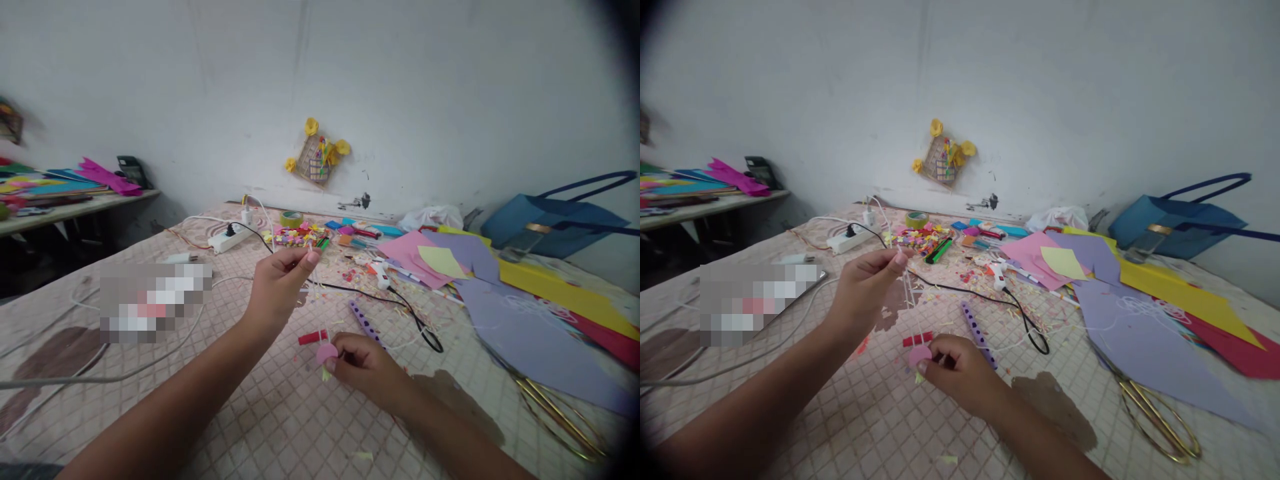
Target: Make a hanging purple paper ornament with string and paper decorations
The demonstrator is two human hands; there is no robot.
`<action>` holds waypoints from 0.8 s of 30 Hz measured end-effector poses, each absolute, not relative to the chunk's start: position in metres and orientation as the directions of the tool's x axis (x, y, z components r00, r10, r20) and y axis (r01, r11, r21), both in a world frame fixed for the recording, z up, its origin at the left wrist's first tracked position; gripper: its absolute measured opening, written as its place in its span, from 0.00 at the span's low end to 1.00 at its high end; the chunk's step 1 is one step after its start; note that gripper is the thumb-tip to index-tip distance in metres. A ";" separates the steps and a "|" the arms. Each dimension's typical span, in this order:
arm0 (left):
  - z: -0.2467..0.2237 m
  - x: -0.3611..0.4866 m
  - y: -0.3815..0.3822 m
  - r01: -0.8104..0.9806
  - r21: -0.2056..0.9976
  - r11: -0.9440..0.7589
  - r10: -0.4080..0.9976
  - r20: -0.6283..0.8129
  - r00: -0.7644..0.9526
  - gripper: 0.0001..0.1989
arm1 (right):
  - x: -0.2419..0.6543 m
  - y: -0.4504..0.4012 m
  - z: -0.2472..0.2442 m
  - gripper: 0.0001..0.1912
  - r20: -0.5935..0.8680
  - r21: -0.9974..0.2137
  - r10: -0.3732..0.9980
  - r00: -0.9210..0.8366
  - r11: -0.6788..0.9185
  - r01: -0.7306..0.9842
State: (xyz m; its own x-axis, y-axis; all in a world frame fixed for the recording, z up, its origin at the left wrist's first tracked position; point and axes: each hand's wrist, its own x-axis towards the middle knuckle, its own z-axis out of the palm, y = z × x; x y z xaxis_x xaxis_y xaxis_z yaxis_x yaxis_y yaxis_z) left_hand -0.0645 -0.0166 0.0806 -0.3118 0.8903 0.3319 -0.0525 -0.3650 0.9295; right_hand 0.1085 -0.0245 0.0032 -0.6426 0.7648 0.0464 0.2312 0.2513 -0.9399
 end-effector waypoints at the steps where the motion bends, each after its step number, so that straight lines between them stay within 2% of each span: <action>1: 0.081 -0.065 -0.017 -0.054 0.932 -0.359 0.892 0.325 -0.315 0.14 | 0.109 -0.025 0.004 0.12 0.045 -0.940 0.768 -0.639 0.249 0.233; 9: 0.078 -0.066 -0.015 -0.086 0.920 -0.383 0.882 0.336 -0.331 0.13 | 0.109 -0.025 0.003 0.15 0.021 -0.949 0.774 -0.633 0.214 0.230; 24: 0.074 -0.061 -0.014 -0.235 0.928 -0.289 0.928 0.210 -0.309 0.15 | 0.111 -0.027 0.008 0.15 0.035 -0.942 0.795 -0.606 0.229 0.246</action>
